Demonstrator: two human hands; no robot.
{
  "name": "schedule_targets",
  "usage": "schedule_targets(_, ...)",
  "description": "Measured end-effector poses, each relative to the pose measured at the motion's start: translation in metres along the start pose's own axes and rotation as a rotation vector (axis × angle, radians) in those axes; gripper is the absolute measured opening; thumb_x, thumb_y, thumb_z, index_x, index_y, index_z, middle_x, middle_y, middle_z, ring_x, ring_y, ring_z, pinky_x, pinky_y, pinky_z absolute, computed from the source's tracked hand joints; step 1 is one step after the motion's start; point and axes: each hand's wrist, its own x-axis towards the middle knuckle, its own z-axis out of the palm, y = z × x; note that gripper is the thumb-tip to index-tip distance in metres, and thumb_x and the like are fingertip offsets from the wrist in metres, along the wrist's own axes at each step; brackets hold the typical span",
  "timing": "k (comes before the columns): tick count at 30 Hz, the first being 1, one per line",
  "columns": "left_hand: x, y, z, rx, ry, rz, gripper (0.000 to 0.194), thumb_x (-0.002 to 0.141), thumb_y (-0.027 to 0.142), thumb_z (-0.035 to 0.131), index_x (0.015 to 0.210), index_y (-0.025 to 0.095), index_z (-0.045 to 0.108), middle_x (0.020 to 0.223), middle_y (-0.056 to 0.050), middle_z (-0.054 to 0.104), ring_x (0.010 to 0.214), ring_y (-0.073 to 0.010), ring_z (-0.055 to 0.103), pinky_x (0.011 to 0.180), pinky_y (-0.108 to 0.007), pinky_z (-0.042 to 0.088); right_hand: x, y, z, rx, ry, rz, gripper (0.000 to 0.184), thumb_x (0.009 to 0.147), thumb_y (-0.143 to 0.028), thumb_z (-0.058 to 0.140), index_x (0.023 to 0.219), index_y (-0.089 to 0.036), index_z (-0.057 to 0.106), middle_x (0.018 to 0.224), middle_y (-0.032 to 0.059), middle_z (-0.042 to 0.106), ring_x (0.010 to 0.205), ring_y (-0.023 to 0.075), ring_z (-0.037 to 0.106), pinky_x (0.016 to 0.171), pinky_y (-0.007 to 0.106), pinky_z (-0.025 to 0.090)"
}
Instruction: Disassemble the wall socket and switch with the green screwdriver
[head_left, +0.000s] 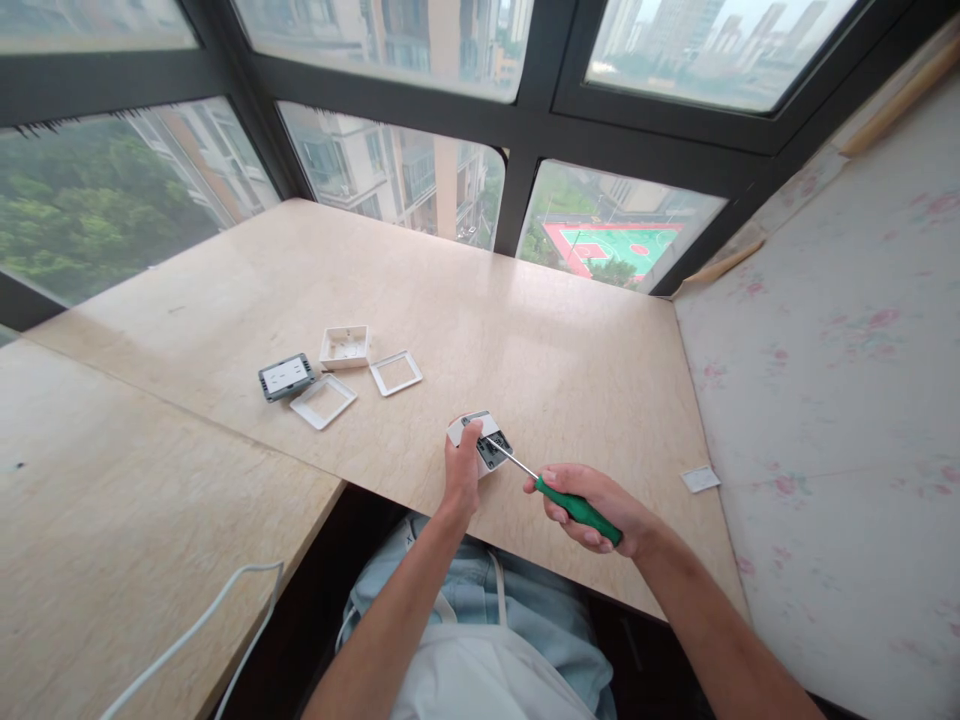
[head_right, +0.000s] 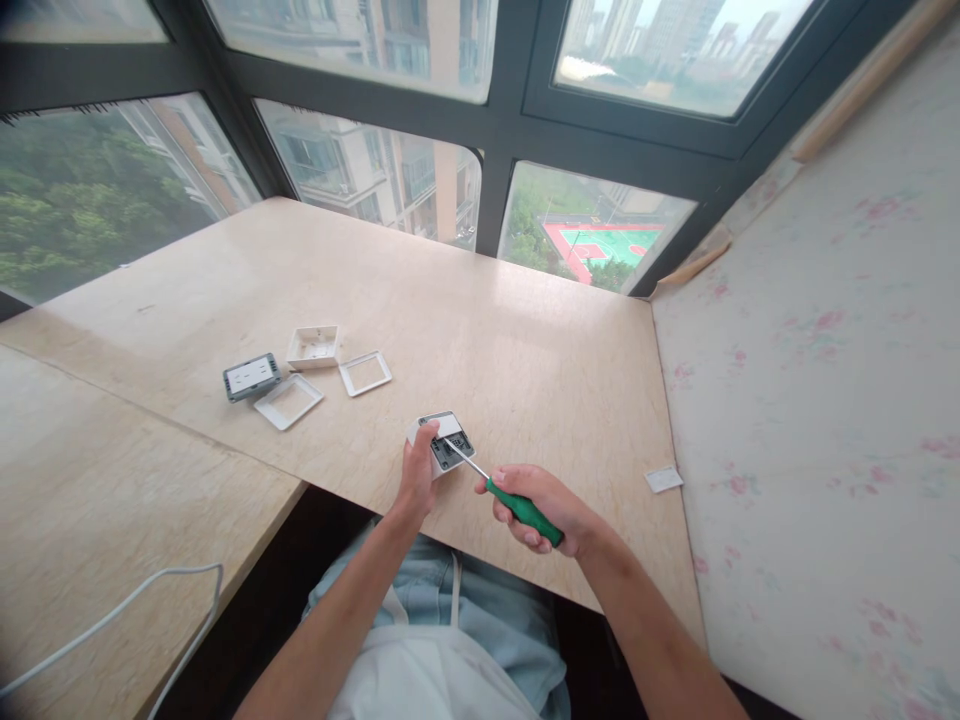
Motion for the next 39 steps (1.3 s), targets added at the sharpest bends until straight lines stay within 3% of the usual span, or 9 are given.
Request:
schedule_targets(6, 0.001, -0.001, 0.000, 0.065, -0.007, 0.021, 0.044, 0.070, 0.052, 0.075, 0.092, 0.015, 0.066, 0.078, 0.001, 0.064, 0.071, -0.0148, 0.060, 0.070, -0.027, 0.047, 0.005, -0.014, -0.017, 0.019, -0.073, 0.100, 0.028, 0.089, -0.038, 0.061, 0.102, -0.014, 0.068, 0.063, -0.0045, 0.056, 0.030, 0.0018, 0.038, 0.023, 0.012, 0.025)
schedule_targets(14, 0.000, 0.001, 0.004, 0.048, 0.044, 0.010, 0.046, 0.069, 0.053, 0.074, 0.093, 0.015, 0.064, 0.076, 0.002, 0.062, 0.068, -0.0140, 0.058, 0.066, -0.027, 0.047, 0.011, 0.022, 0.020, 0.091, 0.058, -0.074, 0.049, 0.078, -0.060, 0.072, 0.101, -0.018, 0.062, 0.059, -0.0087, 0.053, 0.029, 0.0022, 0.036, 0.023, 0.013, 0.026)
schedule_targets(19, -0.001, 0.000, 0.005, 0.052, 0.064, 0.017, 0.045, 0.069, 0.053, 0.074, 0.092, 0.015, 0.065, 0.077, 0.001, 0.062, 0.069, -0.0147, 0.059, 0.068, -0.028, 0.048, 0.008, 0.025, 0.030, 0.045, 0.141, -0.100, 0.057, 0.074, -0.068, 0.072, 0.101, -0.019, 0.058, 0.058, -0.0097, 0.053, 0.029, 0.0033, 0.039, 0.023, 0.014, 0.026)
schedule_targets(29, -0.006, -0.004, 0.007, 0.076, 0.039, 0.027, 0.048, 0.070, 0.053, 0.075, 0.098, 0.015, 0.064, 0.076, 0.002, 0.062, 0.065, -0.0132, 0.058, 0.064, -0.026, 0.048, 0.013, 0.026, 0.037, -0.228, 0.271, -0.182, 0.044, 0.083, -0.063, 0.057, 0.095, -0.021, 0.053, 0.061, -0.0104, 0.051, 0.031, 0.0048, 0.045, 0.024, 0.015, 0.030)
schedule_targets(35, -0.009, -0.012, 0.000, 0.040, 0.046, 0.024, 0.048, 0.071, 0.053, 0.075, 0.099, 0.016, 0.064, 0.075, 0.004, 0.059, 0.064, -0.0124, 0.057, 0.062, -0.025, 0.048, 0.011, 0.019, 0.039, -0.314, 0.203, -0.176, 0.038, 0.087, -0.059, 0.054, 0.096, -0.022, 0.054, 0.061, -0.0103, 0.051, 0.031, 0.0054, 0.045, 0.024, 0.015, 0.031)
schedule_targets(39, -0.006, -0.008, -0.002, -0.030, 0.038, -0.023, 0.049, 0.069, 0.053, 0.077, 0.100, 0.016, 0.065, 0.078, 0.002, 0.063, 0.068, -0.0132, 0.061, 0.066, -0.025, 0.050, -0.002, 0.017, 0.026, -0.299, 0.210, -0.167, 0.045, 0.084, -0.063, 0.058, 0.100, -0.020, 0.056, 0.060, -0.0099, 0.052, 0.031, 0.0054, 0.044, 0.024, 0.015, 0.030)
